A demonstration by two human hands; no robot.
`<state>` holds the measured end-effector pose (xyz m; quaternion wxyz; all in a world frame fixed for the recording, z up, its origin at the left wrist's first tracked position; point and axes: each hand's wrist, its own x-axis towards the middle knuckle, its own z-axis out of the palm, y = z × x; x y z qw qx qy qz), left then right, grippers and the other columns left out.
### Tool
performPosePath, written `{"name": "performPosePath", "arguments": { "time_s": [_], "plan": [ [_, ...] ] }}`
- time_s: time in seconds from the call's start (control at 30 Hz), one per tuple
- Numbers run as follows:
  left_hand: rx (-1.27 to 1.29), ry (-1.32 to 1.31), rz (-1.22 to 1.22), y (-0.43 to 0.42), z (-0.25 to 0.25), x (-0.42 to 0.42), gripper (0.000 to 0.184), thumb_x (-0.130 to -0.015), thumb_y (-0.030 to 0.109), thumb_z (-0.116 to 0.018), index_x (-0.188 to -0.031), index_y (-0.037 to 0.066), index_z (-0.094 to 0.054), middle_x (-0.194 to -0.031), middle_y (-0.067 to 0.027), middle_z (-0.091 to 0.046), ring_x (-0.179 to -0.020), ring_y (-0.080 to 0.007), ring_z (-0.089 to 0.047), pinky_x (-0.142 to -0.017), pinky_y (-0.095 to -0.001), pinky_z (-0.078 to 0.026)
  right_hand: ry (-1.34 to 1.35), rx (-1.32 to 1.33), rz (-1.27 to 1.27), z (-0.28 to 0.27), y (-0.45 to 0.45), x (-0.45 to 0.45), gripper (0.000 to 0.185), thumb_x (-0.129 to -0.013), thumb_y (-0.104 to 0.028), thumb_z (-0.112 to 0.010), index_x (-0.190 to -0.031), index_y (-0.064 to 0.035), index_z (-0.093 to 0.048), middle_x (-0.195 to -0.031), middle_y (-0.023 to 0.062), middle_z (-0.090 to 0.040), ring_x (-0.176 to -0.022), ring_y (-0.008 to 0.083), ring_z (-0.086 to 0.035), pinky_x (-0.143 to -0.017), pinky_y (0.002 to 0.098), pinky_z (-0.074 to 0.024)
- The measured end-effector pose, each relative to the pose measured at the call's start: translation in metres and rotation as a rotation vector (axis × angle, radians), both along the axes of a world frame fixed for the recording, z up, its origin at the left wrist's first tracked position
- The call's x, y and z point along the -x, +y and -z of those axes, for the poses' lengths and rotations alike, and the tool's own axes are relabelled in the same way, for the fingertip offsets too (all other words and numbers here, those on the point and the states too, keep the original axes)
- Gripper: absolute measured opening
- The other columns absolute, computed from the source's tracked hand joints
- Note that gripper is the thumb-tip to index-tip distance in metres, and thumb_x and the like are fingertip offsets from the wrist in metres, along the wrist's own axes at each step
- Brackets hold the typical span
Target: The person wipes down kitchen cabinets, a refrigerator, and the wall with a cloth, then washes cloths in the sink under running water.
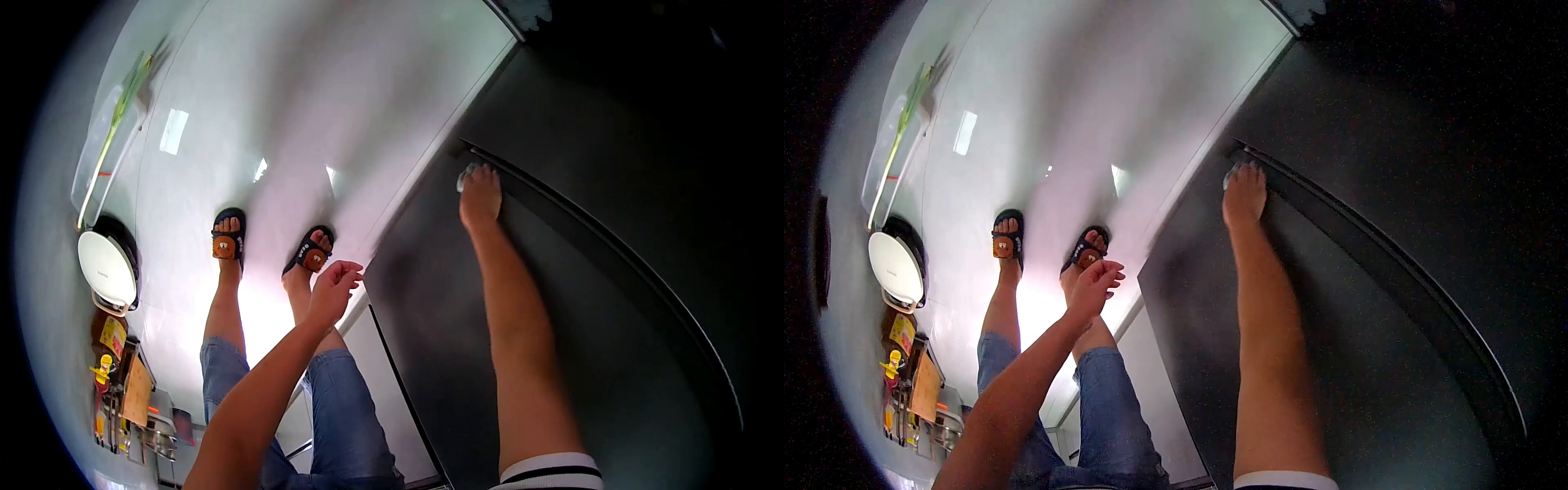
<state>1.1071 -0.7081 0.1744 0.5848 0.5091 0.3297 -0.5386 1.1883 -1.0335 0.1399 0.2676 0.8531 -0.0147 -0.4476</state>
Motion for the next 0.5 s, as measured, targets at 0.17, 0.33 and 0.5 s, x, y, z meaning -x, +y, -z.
{"name": "performPosePath", "arguments": {
  "time_s": [0.17, 0.33, 0.5],
  "plan": [
    [-0.055, -0.026, 0.003, 0.007, 0.025, -0.01, 0.017, -0.097, 0.02, -0.053, -0.104, 0.01, -0.064, -0.09, 0.0011, -0.066, -0.082, -0.0073, -0.057, -0.069, -0.0233, -0.045, -0.012, -0.018, 0.028, 0.041, 0.028, 0.03, 0.043, -0.1, -0.024, -0.041, -0.139, -0.0058, -0.048, -0.149, 0.0126, -0.039, -0.14, 0.0287, -0.033, -0.117, 0.0422, -0.0201],
    [0.004, 0.059, 0.013, -0.001, 0.054, 0.005, 0.021, -0.098, 0.024, -0.052, -0.111, 0.011, -0.063, -0.099, 0.0005, -0.066, -0.089, -0.0085, -0.058, -0.074, -0.0242, -0.047, 0.393, -0.395, -0.079, 0.064, 0.095, 0.146, 0.043, -0.098, -0.025, -0.043, -0.135, -0.0041, -0.052, -0.142, 0.0146, -0.048, -0.135, 0.0312, -0.04, -0.114, 0.0447, -0.0268],
    [0.053, 0.055, -0.009, -0.02, 0.069, -0.001, 0.019, -0.095, 0.019, -0.054, -0.109, 0.008, -0.064, -0.097, 0.0001, -0.066, -0.086, -0.0081, -0.058, -0.073, -0.0246, -0.047, -0.041, -0.134, -0.021, 0.081, 0.043, 0.076, 0.036, -0.097, -0.018, -0.045, -0.128, -0.003, -0.056, -0.144, 0.0154, -0.044, -0.137, 0.029, -0.038, -0.115, 0.0404, -0.0264]
  ]
}}
